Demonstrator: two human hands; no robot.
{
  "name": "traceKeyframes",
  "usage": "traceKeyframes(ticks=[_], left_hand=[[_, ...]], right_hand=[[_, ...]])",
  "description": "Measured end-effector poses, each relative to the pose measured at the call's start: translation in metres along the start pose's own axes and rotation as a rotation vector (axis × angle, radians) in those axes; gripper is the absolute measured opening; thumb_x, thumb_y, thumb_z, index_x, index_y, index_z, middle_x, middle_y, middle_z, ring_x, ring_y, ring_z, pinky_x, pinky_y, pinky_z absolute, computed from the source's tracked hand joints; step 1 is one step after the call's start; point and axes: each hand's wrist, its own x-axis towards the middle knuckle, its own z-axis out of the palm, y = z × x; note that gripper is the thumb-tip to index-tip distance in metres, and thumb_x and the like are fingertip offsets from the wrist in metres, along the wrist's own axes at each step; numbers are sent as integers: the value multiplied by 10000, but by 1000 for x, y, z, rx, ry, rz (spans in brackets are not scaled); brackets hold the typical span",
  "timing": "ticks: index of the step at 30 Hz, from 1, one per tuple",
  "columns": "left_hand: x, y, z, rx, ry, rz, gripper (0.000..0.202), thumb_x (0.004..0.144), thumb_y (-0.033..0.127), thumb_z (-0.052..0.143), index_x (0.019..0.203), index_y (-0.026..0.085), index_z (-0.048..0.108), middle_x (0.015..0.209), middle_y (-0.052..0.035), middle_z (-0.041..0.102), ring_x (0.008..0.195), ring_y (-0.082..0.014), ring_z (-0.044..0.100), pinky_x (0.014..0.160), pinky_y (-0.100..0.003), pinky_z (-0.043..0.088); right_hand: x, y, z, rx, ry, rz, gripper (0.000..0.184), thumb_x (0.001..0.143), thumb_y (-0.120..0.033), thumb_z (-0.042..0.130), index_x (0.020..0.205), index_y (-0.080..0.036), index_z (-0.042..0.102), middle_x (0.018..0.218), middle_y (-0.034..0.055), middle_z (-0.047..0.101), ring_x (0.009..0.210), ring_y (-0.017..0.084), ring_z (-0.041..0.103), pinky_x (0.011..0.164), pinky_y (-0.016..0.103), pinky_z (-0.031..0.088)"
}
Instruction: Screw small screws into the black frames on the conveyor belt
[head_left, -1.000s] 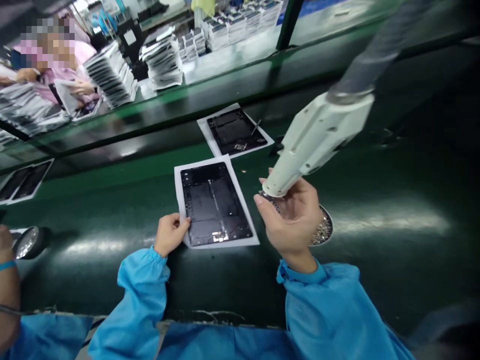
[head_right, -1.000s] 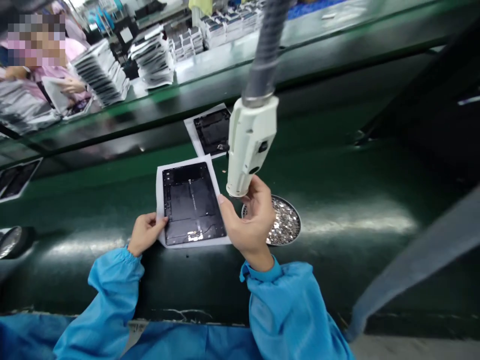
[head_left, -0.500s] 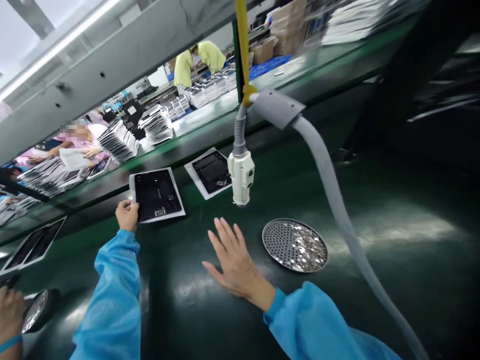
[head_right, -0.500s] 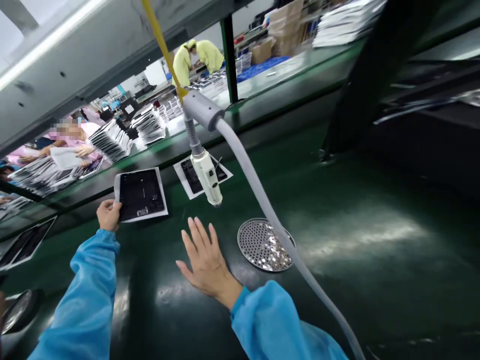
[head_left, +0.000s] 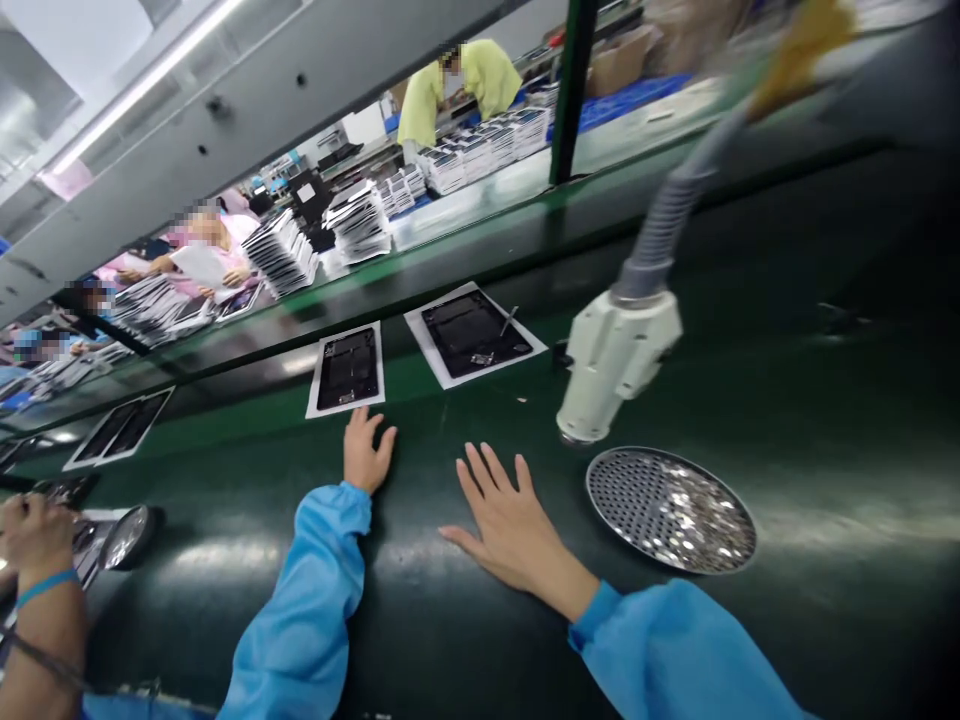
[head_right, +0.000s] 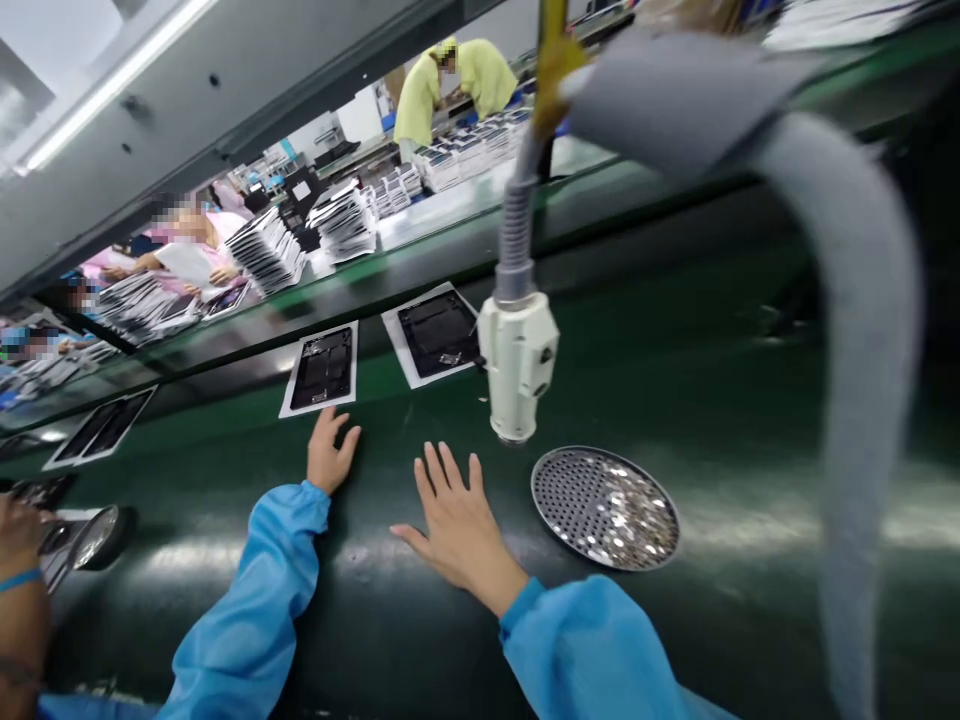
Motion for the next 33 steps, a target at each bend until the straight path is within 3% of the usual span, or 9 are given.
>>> traceKeyframes(ticks=[3, 6, 10, 13, 19, 23, 26, 30, 33], left_hand=[[-15, 26, 3, 101, -227, 153, 292, 897, 362, 569, 1125, 201, 654, 1377, -117, 551, 1352, -261, 430, 1126, -512, 323], [-19, 40, 0, 148, -330, 166, 320, 908, 369, 562, 1178, 214, 635, 1374, -96, 557, 1368, -239, 409, 1146, -498, 294], [-20, 43, -4, 138, -331, 143, 328, 915, 347, 557, 1194, 189, 628, 1384, -104, 546, 1363, -225, 417, 1150, -464, 296], [-23, 44, -5, 131, -348, 144, 328, 924, 341, 540, 1201, 187, 626, 1390, -106, 540, 1367, -234, 411, 1149, -473, 291], [-28, 52, -4, 125, -393, 181, 355, 936, 316, 491, 1226, 157, 619, 1413, -121, 514, 1384, -279, 373, 1144, -511, 267], [-30, 58, -2, 108, -406, 186, 370, 943, 319, 451, 1240, 169, 614, 1426, -105, 503, 1392, -291, 348, 1147, -516, 248], [-32, 61, -1, 95, -402, 181, 368, 940, 315, 444, 1231, 174, 619, 1416, -107, 509, 1384, -294, 353, 1147, -515, 244], [-33, 63, 2, 83, -384, 180, 349, 940, 311, 436, 1197, 182, 633, 1389, -106, 527, 1371, -291, 365, 1140, -512, 256], [-33, 62, 5, 64, -373, 184, 323, 937, 314, 440, 1158, 197, 645, 1366, -96, 542, 1361, -285, 374, 1139, -505, 258]], right_hand=[[-1, 4, 6, -7, 25, -8, 897, 858, -731, 308, 1396, -25, 436, 1492, 265, 340, 1395, 439, 291, 1066, 715, 206], [0, 6, 7, -19, 18, -22, 912, 859, -740, 284, 1391, -17, 440, 1483, 270, 352, 1392, 443, 294, 1057, 715, 221], [-5, 5, -1, -73, -26, -23, 880, 866, -722, 318, 1410, -38, 419, 1499, 266, 324, 1402, 439, 278, 1060, 704, 236], [-25, 1, -13, -108, -74, -41, 860, 860, -720, 348, 1420, -70, 412, 1512, 256, 305, 1407, 438, 267, 1053, 705, 247], [-108, -14, -41, -150, -174, -118, 868, 851, -713, 378, 1436, -72, 381, 1519, 265, 286, 1401, 460, 255, 1030, 701, 286], [-153, -19, -57, -156, -232, -226, 909, 844, -695, 411, 1496, -83, 245, 1535, 258, 251, 1413, 460, 226, 1019, 710, 296], [-159, -14, -63, -109, -221, -209, 877, 886, -621, 408, 1521, -85, 128, 1564, 239, 180, 1441, 418, 193, 1056, 671, 298], [-143, -3, -57, -92, -51, 4, 772, 950, -443, 408, 1530, -132, 5, 1595, 204, 16, 1467, 391, 116, 1081, 646, 300], [-135, 2, -45, -132, -71, 28, 771, 950, -453, 411, 1533, -183, -15, 1593, 200, 76, 1455, 404, 158, 1054, 674, 316]])
